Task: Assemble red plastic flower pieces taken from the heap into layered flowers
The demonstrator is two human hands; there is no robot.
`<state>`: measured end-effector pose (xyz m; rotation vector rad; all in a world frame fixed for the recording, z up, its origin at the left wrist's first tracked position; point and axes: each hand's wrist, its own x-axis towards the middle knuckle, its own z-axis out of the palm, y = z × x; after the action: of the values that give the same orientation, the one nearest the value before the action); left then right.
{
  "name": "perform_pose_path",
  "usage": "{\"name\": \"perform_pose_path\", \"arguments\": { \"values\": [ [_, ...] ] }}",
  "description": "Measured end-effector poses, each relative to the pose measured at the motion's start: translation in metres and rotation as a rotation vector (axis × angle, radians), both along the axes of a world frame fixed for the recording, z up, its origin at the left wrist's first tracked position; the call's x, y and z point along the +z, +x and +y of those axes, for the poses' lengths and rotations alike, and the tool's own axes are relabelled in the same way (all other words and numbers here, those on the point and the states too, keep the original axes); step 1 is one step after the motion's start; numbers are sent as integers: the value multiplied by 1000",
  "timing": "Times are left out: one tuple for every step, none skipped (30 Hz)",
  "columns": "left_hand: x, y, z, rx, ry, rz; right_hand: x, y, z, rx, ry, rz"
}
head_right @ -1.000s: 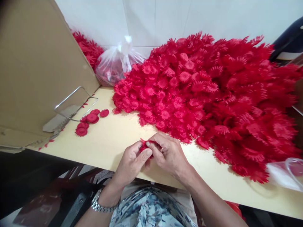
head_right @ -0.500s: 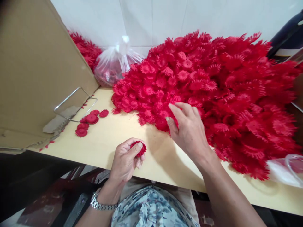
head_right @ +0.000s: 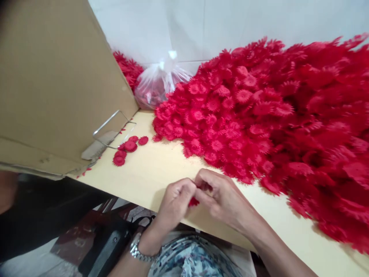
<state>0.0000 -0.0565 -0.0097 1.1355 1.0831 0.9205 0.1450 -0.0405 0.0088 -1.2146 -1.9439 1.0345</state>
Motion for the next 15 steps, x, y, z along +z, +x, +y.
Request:
{"name": "perform_pose_path", "arguments": {
  "values": [
    [0,0,-2,-31,22,17,-2,1,-1,-27,19,4],
    [1,0,-3,-55,30,20,-4,1,-3,-69,48,-1],
    [1,1,-4,-67,26,6,-6,0,-5,-125,89,-20],
    [0,2,-5,-73,12,-28,-8,-1,-6,-189,142,-51],
    [0,2,-5,-71,-9,-78,-8,-1,-6,-252,207,-93],
    [-1,3,-5,-62,-34,-136,-8,-1,-5,-313,282,-140],
    [-1,4,-5,-52,-66,-189,-6,1,-2,-373,362,-195],
    [-2,4,-5,-39,-100,-229,-5,4,4,-441,435,-257],
    [-2,5,-5,-24,-128,-254,-2,10,12,-511,507,-330],
    [-3,5,-4,-3,-150,-267,0,17,22,-579,592,-409],
    [-3,5,-4,25,-164,-271,1,25,32,-655,671,-498],
    [-4,5,-3,51,-171,-272,2,33,42,-675,788,-581],
    [-4,5,-2,78,-170,-275,3,40,50,-645,908,-648],
    [-4,3,-1,103,-163,-277,3,45,56,-585,978,-705],
    [-3,1,1,125,-147,-266,3,48,58,-567,997,-721]
  ]
}}
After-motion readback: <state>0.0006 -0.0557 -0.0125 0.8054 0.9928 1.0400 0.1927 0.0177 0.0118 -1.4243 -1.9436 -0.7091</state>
